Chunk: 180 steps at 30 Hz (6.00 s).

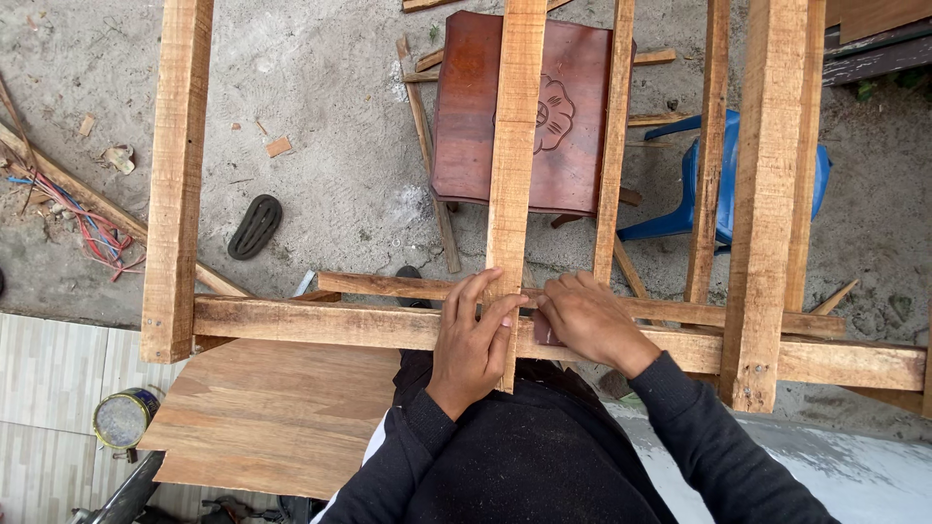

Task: The person sands the surfaces and edges of a wooden frame structure using a piece of sandpaper.

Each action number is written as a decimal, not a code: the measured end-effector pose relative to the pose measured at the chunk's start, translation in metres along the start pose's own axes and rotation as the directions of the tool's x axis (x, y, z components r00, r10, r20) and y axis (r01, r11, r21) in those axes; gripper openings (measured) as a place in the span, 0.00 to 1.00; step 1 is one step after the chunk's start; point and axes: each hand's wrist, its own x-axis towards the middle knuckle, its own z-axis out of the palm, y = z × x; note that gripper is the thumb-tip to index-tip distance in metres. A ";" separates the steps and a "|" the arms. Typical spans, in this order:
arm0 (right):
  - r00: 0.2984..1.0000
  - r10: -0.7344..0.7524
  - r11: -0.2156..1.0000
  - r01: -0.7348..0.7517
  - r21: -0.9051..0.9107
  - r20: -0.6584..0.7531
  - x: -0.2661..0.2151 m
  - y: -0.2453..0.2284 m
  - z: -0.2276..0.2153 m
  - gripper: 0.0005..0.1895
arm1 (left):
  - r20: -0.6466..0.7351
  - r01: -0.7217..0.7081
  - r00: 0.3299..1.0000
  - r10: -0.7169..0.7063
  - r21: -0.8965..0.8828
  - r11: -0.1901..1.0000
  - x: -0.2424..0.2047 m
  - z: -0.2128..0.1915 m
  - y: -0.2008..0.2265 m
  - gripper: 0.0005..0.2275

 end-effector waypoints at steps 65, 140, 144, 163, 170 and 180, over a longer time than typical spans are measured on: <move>0.622 -0.148 0.988 0.054 -0.147 -0.769 -0.021 -0.001 0.080 0.17 | -0.009 0.038 0.999 -0.038 0.075 0.996 -0.004 -0.037 -0.043 0.10; 0.978 -0.156 0.983 0.141 -0.116 -0.135 0.039 -0.190 0.019 0.35 | 0.200 0.109 0.974 -0.109 0.010 0.994 -0.005 -0.166 -0.137 0.13; 0.943 -0.268 0.959 0.243 -0.145 -0.196 0.052 -0.198 0.025 0.29 | 0.114 0.131 0.986 -0.124 -0.053 0.990 -0.007 -0.168 -0.137 0.12; 0.968 -0.243 0.969 0.246 0.031 -0.068 0.065 -0.240 0.017 0.27 | 0.043 0.055 0.998 -0.051 -0.097 0.994 0.001 -0.258 -0.168 0.07; 0.947 -0.305 0.952 0.305 -0.011 -0.098 0.097 -0.277 0.049 0.28 | 0.203 0.057 0.978 -0.055 -0.007 0.998 0.011 -0.285 -0.193 0.07; 0.950 -0.197 0.980 0.193 -0.037 -0.244 0.087 -0.290 0.051 0.25 | 0.200 -0.147 0.967 0.156 -0.061 0.987 0.000 -0.310 -0.215 0.07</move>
